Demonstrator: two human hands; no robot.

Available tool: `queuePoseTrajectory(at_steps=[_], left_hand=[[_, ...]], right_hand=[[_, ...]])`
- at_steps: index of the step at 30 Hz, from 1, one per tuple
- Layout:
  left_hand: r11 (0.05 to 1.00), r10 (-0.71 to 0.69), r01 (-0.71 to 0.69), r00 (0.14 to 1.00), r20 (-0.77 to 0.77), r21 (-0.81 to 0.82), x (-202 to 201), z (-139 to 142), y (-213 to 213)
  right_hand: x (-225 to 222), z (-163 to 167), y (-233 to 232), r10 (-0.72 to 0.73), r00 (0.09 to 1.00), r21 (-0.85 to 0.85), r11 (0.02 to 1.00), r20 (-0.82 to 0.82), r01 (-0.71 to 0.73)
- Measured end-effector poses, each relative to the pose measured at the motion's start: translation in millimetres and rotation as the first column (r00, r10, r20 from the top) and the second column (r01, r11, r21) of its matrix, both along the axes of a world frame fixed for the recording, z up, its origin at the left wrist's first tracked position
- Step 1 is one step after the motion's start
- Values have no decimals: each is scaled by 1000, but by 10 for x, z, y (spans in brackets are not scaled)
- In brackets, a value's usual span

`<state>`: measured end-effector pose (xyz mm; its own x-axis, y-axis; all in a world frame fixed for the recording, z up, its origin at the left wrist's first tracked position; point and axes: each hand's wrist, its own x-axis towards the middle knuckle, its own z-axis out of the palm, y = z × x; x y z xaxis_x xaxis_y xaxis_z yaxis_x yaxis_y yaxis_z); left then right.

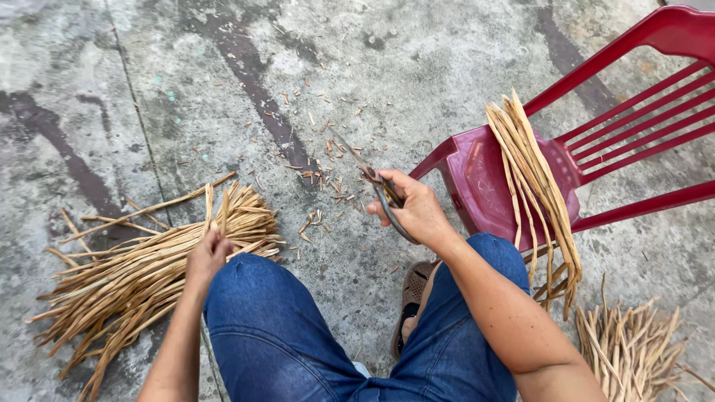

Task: The person sits on a concrete floor and uses shears to trim the ends of dried plant stems. They pick up stems from a bundle, cut the tips, and place the trimmed pieces onto a nearby red plastic chair.

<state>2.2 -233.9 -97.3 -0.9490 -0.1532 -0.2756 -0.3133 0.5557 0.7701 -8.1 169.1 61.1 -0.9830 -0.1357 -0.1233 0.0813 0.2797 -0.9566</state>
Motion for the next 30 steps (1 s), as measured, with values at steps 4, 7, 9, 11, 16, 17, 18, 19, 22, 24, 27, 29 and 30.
queuePoseTrajectory(at_steps=[4, 7, 9, 11, 16, 17, 18, 19, 22, 24, 27, 29, 30], left_hand=[[999, -19, 27, 959, -281, 25, -198, 868, 150], [980, -71, 145, 897, -436, 138, -281, 1498, 428], [939, -108, 240, 886, -451, 246, -292, 1807, 717], [928, -190, 303, 885, -426, 216, -217, 1974, 1083], [860, -346, 446, 867, -358, 247, 65, 1949, 2048], [853, -370, 461, 865, -338, 244, 117, 1906, 2182], [846, -395, 475, 864, -314, 243, 166, 1862, 2273], [834, -419, 500, 849, -323, 233, 204, 1821, 2332], [810, -445, 543, 815, -371, 221, 252, 1728, 2430], [807, -406, 539, 803, -437, 240, 235, 1695, 2465], [766, -245, 447, 867, -433, 462, 186, 1672, 2507], [740, -223, 427, 884, -411, 520, 135, 1670, 2510], [725, -211, 415, 893, -397, 549, 132, 1665, 2509]], right_hand=[[-6, -3, 70, 0, 1000, -143, 990, -27, -4], [14, 47, 96, -46, 999, -246, 968, -11, 42], [41, 102, 109, -64, 994, -251, 967, -91, 39], [72, 166, 129, -87, 986, -333, 942, -142, 35], [165, 268, 192, -139, 985, -638, 769, -100, 43], [178, 271, 202, -134, 984, -644, 764, -114, 29], [191, 267, 211, -129, 984, -650, 759, -124, 17], [200, 259, 219, -124, 983, -657, 754, -133, 6], [209, 224, 235, -138, 973, -559, 829, -186, 11], [207, 201, 241, -131, 973, -519, 855, -192, 13], [207, 177, 238, -132, 974, -468, 883, -184, 31], [203, 171, 232, -124, 974, -472, 882, -188, 22], [199, 172, 228, -114, 975, -491, 871, -191, 5]])
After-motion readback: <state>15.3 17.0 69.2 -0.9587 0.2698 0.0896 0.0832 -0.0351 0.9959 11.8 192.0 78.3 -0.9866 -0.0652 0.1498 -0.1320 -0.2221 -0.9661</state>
